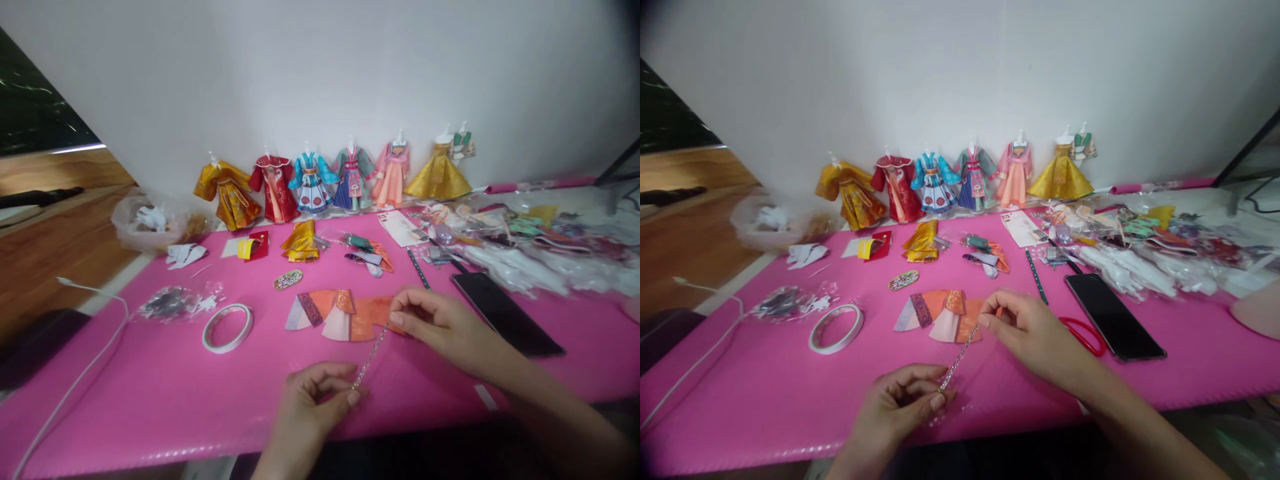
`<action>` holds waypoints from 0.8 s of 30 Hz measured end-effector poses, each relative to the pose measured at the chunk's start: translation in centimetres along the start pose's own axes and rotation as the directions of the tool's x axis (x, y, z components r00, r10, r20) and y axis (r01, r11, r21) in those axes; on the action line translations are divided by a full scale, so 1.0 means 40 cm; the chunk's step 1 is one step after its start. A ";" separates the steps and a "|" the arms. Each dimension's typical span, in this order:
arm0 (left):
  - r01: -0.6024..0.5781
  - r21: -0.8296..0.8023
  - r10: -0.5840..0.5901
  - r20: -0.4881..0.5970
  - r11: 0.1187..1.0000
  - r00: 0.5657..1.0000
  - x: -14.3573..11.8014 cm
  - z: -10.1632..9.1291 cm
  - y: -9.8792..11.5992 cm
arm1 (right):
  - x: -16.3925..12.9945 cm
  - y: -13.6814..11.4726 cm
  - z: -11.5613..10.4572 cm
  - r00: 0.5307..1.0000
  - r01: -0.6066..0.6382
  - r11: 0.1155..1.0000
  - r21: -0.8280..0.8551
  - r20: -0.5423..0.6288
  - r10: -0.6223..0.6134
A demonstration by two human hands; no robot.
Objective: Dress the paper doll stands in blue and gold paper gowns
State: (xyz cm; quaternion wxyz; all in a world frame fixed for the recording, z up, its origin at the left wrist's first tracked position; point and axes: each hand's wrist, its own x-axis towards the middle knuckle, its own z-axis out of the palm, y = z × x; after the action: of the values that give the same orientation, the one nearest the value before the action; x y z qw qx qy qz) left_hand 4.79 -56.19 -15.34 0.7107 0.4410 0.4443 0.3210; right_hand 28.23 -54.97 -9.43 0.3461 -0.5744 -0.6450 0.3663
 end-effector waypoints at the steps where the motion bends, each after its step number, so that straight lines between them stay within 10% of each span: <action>1: 0.000 -0.007 0.000 0.005 1.000 1.000 0.003 0.001 -0.001 | -0.005 -0.007 -0.003 1.000 0.008 1.000 -0.007 0.003 -0.008; 11: 0.001 -0.089 0.004 0.058 0.996 0.998 0.023 0.043 -0.002 | -0.074 -0.095 -0.036 0.974 0.170 0.983 -0.075 0.165 -0.156; 19: -0.100 0.224 0.086 0.073 0.969 0.994 0.041 0.017 0.001 | -0.078 -0.097 -0.071 0.974 0.201 0.973 -0.112 0.132 -0.186; 21: -0.263 0.456 0.281 0.031 0.850 0.959 0.068 -0.004 0.026 | -0.072 -0.095 -0.083 0.974 0.216 0.969 -0.116 0.100 -0.205; 24: -0.422 0.820 0.538 0.172 0.387 0.825 0.131 -0.028 0.079 | -0.068 -0.091 -0.095 0.978 0.208 0.973 -0.105 0.046 -0.204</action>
State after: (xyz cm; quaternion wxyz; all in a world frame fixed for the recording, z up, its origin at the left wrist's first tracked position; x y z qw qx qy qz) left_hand 5.65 -50.08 -14.52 0.2619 0.8107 0.4366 0.2891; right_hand 30.04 -57.64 -4.46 0.3391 -0.5162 -0.7260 0.3025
